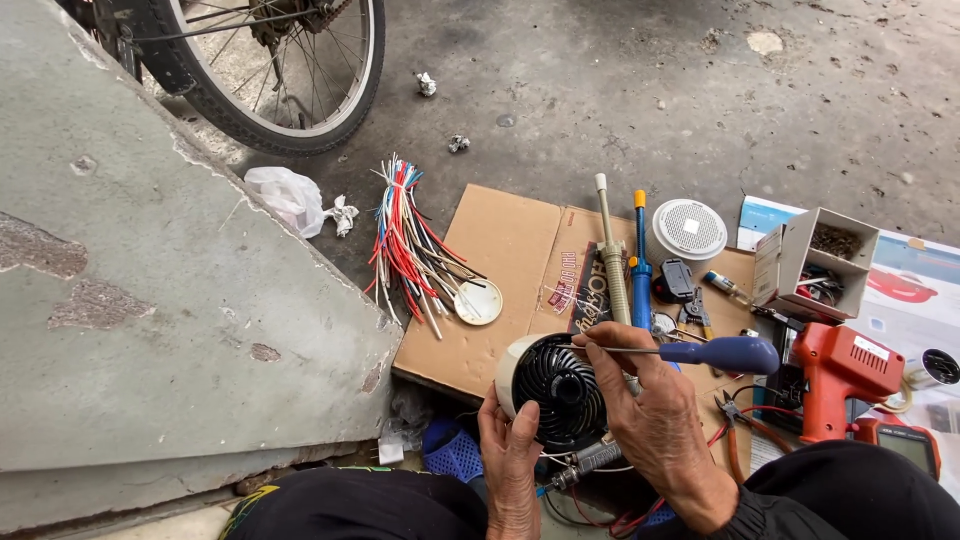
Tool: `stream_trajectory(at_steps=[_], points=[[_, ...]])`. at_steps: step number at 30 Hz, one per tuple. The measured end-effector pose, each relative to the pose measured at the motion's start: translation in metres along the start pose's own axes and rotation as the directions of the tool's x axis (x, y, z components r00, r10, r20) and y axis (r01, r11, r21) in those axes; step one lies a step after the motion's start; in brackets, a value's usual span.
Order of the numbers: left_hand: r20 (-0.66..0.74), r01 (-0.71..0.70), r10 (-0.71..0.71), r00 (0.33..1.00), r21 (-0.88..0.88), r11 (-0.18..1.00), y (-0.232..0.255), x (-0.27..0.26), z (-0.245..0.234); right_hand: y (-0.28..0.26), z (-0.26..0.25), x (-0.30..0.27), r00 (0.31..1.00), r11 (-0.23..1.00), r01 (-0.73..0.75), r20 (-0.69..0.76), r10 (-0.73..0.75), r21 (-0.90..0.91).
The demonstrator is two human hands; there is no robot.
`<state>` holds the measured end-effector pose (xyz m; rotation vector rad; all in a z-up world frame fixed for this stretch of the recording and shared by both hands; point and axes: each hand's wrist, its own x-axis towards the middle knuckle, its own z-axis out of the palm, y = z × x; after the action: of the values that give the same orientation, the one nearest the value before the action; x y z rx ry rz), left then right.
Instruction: Assembling or repairing a small electric fan motor and its casing using hand tools
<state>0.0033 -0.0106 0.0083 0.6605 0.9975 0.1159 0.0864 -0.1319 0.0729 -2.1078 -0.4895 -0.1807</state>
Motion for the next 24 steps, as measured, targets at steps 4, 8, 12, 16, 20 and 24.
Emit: stream_trajectory(at_steps=[4,8,12,16,20,24], points=[[-0.002,0.002,-0.002,1.0,0.051,0.999,0.004,-0.004,0.001,0.012,0.008,0.002,0.996,0.997,-0.081,0.032,0.081,0.008],[0.031,-0.045,0.044,0.999,0.053,0.998,-0.006,0.005,-0.006,0.01,0.008,0.005,0.997,0.997,-0.03,0.072,0.034,-0.064],[0.039,-0.106,0.106,0.994,-0.001,0.994,-0.013,0.011,-0.01,0.016,0.011,0.006,0.991,0.999,0.024,0.132,-0.019,-0.035],[0.036,-0.052,0.052,0.998,0.011,0.999,-0.008,0.006,-0.009,0.028,0.017,0.005,0.991,0.998,0.065,0.116,-0.065,0.0],[-0.004,0.013,-0.012,1.0,0.076,0.997,0.007,-0.009,-0.001,0.03,0.016,0.006,0.985,0.993,0.111,0.138,-0.104,-0.047],[-0.013,0.099,-0.098,0.995,0.099,0.99,0.014,-0.016,0.005,0.029,0.012,0.009,0.977,0.982,0.171,0.141,-0.159,-0.079]])
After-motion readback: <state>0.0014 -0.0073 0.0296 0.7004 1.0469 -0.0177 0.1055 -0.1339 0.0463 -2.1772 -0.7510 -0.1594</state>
